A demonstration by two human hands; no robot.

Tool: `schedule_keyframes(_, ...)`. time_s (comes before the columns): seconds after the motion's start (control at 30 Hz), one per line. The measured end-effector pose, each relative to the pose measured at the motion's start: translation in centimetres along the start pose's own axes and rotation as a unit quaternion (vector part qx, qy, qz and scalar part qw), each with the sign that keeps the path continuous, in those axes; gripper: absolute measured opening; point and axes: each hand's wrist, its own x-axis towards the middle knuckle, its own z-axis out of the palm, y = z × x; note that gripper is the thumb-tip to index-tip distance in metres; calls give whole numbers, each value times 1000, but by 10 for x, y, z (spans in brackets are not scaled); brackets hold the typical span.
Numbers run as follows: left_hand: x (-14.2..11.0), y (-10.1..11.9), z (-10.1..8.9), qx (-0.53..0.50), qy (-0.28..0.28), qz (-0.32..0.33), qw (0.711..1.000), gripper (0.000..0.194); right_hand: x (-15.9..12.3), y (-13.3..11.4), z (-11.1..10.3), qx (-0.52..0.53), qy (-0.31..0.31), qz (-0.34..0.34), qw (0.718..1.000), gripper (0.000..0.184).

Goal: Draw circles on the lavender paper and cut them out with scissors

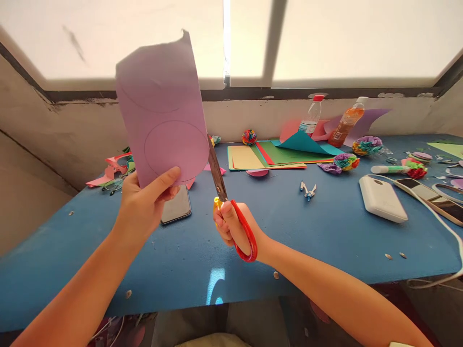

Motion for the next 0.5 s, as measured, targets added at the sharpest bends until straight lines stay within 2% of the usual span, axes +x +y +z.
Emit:
schedule_keyframes(0.13,-6,-5,4,-44,40,40,997,22,-1,0,3,-6,-2,7,1000,67)
schedule_keyframes(0.3,-10,-16,13,-61,-4,43,997,29,-4,-1,9,-3,-11,25,1000,66)
schedule_keyframes(0.37,-9,-18,15,-59,-3,40,997,31,-5,0,11,-9,-18,33,999,64)
schedule_keyframes(0.5,-4,-16,12,-50,49,32,997,30,-4,-2,15,-22,-37,53,998,58)
